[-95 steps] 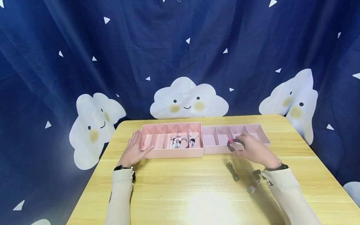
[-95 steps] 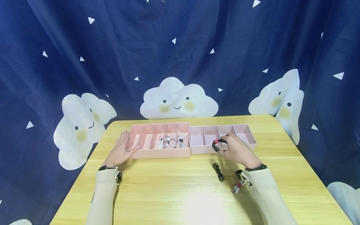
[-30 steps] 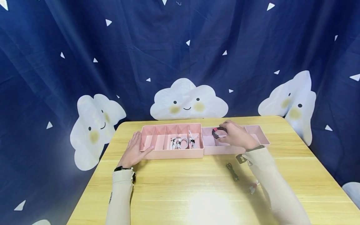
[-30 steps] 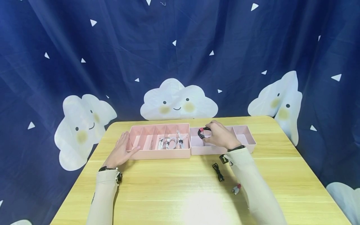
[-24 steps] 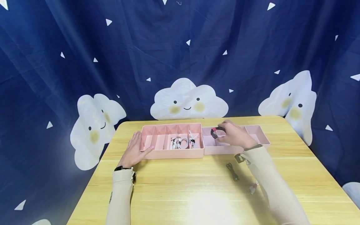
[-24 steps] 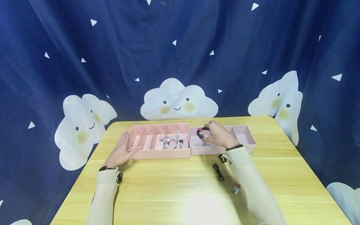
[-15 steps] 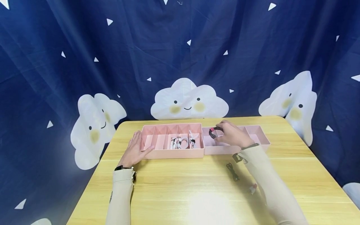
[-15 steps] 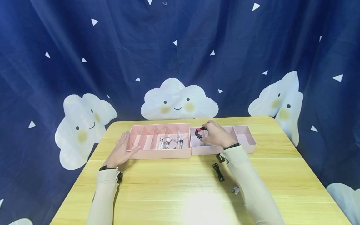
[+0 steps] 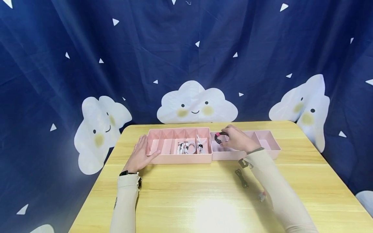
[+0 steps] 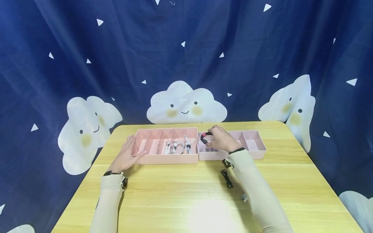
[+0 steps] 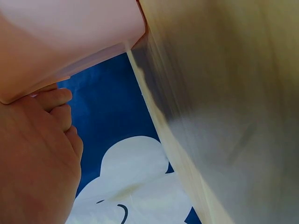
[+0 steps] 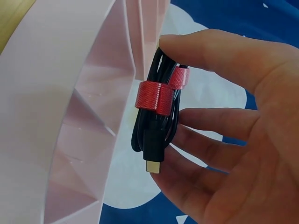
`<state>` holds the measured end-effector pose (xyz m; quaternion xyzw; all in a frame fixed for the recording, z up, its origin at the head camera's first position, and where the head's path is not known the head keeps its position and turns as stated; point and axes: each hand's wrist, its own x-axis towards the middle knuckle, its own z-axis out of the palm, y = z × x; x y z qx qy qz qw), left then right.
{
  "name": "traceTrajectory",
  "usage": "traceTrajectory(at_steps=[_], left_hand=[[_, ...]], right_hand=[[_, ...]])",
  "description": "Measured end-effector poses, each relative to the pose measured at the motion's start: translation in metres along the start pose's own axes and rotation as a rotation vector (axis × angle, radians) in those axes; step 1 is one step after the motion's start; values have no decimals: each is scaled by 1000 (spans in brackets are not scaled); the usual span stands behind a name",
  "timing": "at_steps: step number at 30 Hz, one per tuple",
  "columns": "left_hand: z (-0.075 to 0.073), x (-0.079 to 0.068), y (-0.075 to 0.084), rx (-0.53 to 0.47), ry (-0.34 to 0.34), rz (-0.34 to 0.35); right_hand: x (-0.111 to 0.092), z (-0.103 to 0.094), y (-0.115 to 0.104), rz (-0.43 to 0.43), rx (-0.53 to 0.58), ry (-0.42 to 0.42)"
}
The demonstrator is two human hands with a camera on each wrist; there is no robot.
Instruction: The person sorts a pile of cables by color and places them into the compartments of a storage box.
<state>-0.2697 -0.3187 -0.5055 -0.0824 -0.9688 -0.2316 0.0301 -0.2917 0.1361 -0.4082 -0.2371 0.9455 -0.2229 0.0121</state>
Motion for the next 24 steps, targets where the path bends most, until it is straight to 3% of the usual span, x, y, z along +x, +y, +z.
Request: traceTrajectory(at_steps=[24], left_hand=[[2,0,-2,2,13,8]], right_hand=[[13,14,9,4,59,-37]])
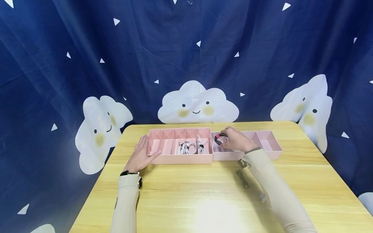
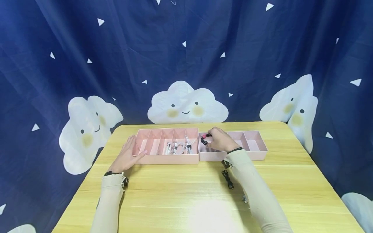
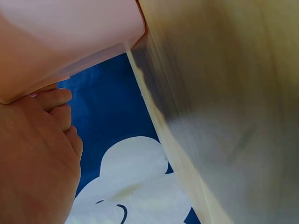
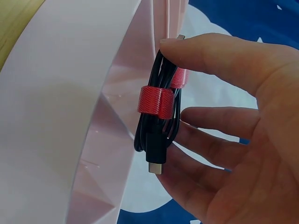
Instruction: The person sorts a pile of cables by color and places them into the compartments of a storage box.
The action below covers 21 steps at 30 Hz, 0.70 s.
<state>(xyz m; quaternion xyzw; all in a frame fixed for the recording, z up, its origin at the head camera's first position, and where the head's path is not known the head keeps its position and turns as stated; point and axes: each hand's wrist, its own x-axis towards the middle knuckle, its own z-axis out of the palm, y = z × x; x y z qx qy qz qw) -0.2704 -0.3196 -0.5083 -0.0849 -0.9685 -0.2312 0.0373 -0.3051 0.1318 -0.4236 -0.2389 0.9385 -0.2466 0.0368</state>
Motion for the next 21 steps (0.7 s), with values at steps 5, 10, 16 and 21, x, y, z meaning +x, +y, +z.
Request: traceTrajectory(at_steps=[5,10,16,21], left_hand=[[0,0,1,0,5,1],[-1,0,1,0,1,-3],[-1,0,2,-8,-8,-3],[-1,0,2,2,-5,2]], right_hand=[[2,2,1,7,9,-5],[2,2,1,3,11,-7],[3,4,1,-6,5,-17],[5,5,2,-15,-3,-13]])
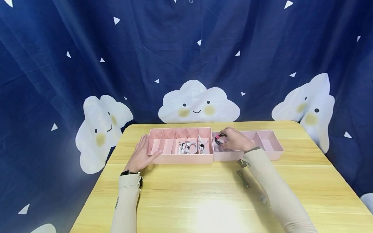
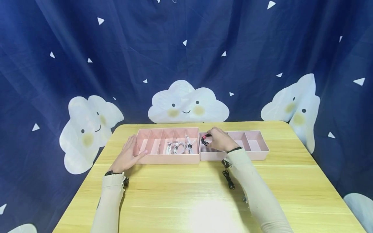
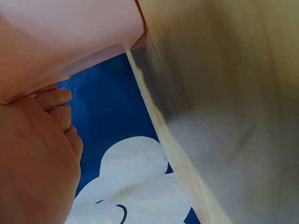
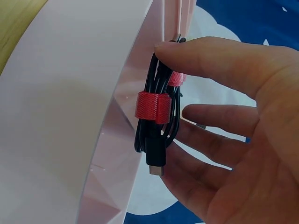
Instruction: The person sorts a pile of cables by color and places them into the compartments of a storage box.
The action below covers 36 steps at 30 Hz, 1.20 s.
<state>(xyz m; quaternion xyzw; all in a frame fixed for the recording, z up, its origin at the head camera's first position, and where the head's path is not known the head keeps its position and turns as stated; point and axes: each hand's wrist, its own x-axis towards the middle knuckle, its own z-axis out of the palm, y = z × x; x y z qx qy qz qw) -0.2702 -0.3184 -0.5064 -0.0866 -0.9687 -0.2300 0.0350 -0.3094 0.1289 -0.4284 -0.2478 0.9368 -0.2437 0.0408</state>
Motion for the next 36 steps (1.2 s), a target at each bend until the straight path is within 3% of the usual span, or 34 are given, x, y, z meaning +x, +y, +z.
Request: traceTrajectory(at_steps=[36], left_hand=[[-2,-2,3,0,0,-9]], right_hand=[[3,6,0,21,13,-33]])
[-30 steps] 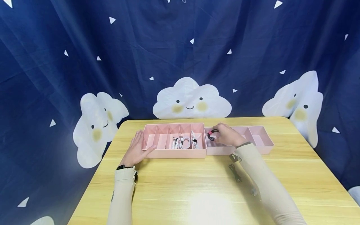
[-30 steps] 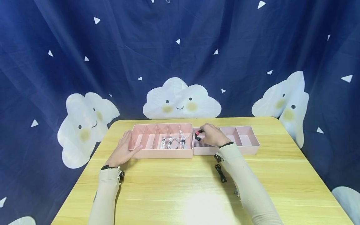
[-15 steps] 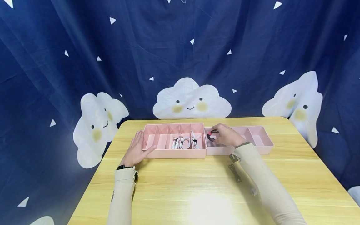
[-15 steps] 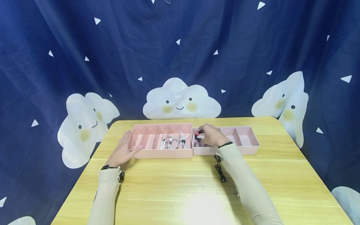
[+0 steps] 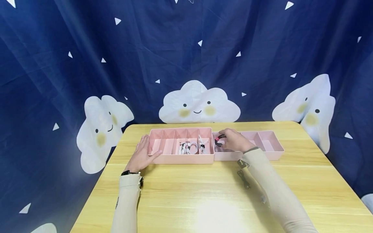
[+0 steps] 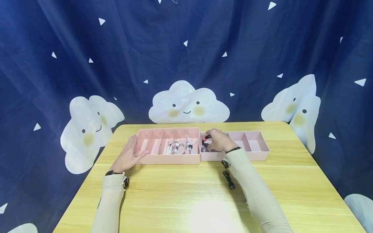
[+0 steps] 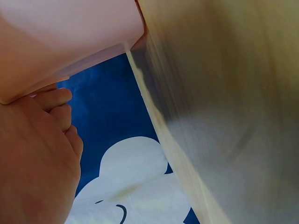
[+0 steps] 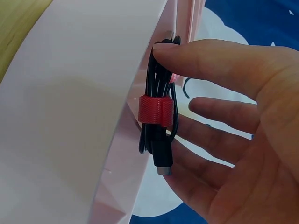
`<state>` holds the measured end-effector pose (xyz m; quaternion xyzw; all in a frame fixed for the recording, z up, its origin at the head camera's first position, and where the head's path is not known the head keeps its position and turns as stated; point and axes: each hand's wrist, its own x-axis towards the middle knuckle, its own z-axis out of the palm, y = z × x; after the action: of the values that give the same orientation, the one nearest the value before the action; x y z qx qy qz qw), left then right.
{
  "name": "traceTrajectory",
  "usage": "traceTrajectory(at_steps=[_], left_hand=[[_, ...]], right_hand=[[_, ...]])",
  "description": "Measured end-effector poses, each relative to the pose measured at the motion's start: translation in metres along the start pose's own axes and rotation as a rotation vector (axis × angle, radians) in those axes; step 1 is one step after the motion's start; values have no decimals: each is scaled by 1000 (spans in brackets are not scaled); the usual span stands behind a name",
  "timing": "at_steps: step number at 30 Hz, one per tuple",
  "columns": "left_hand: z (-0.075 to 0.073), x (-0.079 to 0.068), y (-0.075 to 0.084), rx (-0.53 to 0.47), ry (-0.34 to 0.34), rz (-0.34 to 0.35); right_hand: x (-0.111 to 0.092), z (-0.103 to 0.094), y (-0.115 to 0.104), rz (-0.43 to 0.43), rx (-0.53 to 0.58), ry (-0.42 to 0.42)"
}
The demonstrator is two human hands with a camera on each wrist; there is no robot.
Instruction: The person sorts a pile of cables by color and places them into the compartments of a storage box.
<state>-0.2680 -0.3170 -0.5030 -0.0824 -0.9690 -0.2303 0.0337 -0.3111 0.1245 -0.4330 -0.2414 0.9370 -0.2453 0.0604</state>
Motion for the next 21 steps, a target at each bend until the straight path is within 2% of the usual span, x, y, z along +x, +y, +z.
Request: traceTrajectory(at_steps=[9,21], left_hand=[[1,0,-1,-2,-4,-3],[1,0,0,-4,8,7]], right_hand=[[0,0,-1,-11,-13,14],[3,1,-2,31,-10,18]])
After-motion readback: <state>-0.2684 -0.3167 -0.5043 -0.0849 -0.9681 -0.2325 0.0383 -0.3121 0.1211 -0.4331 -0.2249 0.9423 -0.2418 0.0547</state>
